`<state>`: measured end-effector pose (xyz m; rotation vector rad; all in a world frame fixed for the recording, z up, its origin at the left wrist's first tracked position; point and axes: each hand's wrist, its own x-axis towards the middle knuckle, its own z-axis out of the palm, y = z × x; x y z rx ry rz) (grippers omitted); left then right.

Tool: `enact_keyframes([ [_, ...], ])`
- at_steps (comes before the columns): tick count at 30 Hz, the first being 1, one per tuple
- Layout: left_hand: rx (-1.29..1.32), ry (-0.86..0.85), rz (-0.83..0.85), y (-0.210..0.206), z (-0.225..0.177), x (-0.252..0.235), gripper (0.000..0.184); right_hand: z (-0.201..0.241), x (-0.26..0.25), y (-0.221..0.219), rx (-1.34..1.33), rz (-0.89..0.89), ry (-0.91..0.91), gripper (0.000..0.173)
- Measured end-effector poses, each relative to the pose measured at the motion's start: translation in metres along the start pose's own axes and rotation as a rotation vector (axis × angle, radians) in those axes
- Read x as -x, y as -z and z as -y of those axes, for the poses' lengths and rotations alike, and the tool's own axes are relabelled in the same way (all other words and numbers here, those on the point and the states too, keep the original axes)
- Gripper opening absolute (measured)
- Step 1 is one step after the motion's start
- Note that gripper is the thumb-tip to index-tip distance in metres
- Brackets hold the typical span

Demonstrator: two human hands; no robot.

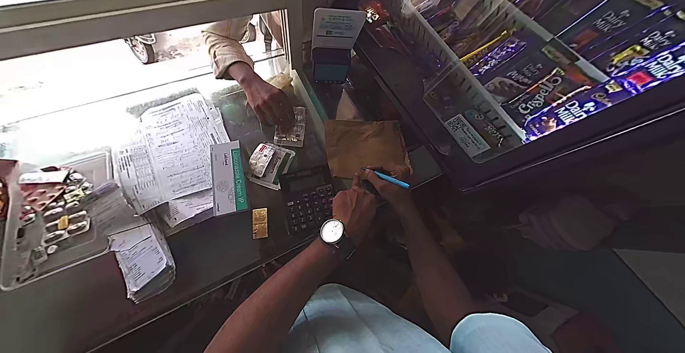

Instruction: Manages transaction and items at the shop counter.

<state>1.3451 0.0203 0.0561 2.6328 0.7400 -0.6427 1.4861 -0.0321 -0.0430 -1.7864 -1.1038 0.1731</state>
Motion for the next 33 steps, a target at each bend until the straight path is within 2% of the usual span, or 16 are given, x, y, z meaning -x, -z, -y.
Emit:
enact_keyframes([
  [6,-0.004,-0.005,0.018,0.002,0.0,0.0,0.041,0.008,-0.01,0.005,-0.14,-0.044,-0.096,0.011],
  [15,-0.008,-0.006,0.021,0.003,0.0,0.002,0.041,0.009,-0.049,-0.004,-0.104,0.009,-0.172,0.007],
  [19,0.003,-0.012,0.026,0.002,0.002,0.001,0.04,0.002,-0.048,-0.007,-0.103,0.008,-0.116,0.007],
  [33,-0.004,-0.001,0.027,0.001,0.0,-0.001,0.039,-0.007,-0.046,-0.004,-0.151,-0.029,-0.105,0.003],
])
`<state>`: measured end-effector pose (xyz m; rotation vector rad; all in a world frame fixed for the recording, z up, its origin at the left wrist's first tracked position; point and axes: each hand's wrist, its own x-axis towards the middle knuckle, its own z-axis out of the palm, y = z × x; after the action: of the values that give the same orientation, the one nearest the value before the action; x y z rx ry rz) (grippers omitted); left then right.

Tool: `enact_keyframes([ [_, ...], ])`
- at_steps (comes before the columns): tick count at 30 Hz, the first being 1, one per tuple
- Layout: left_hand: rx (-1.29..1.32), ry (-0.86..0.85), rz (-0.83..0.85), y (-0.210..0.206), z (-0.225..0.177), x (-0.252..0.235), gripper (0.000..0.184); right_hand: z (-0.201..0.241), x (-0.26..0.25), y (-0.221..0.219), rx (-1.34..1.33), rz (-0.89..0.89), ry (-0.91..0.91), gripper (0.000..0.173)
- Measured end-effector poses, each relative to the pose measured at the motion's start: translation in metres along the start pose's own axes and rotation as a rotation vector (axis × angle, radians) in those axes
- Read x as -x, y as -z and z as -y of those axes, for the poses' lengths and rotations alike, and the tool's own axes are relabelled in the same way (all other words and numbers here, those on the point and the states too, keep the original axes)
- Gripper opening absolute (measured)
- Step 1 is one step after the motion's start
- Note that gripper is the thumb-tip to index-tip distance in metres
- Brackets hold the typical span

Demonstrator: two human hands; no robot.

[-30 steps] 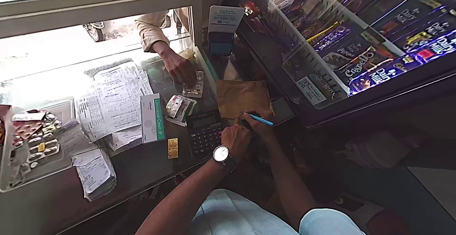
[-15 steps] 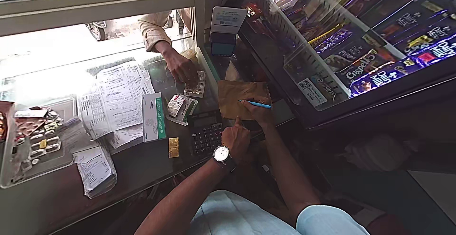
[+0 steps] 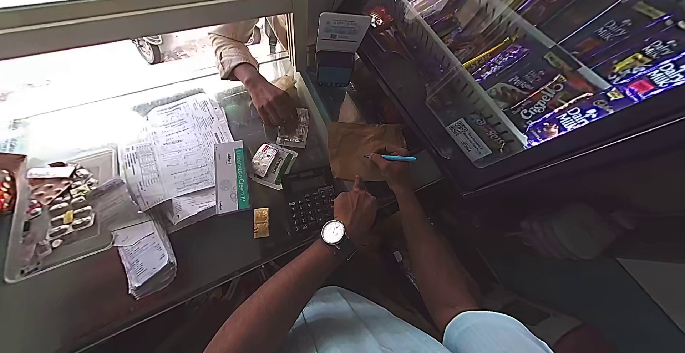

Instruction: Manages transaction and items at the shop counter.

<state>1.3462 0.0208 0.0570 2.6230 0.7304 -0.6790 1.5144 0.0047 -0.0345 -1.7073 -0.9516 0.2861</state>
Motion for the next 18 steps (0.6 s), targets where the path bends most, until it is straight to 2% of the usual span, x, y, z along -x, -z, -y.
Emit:
enact_keyframes([
  [12,-0.005,0.002,-0.009,0.0,0.0,0.001,0.039,0.004,0.002,0.0,0.008,0.013,0.012,0.006],
  [18,0.142,-0.032,-0.044,-0.001,0.008,0.005,0.036,-0.001,0.004,0.0,-0.07,0.019,0.031,0.005],
])
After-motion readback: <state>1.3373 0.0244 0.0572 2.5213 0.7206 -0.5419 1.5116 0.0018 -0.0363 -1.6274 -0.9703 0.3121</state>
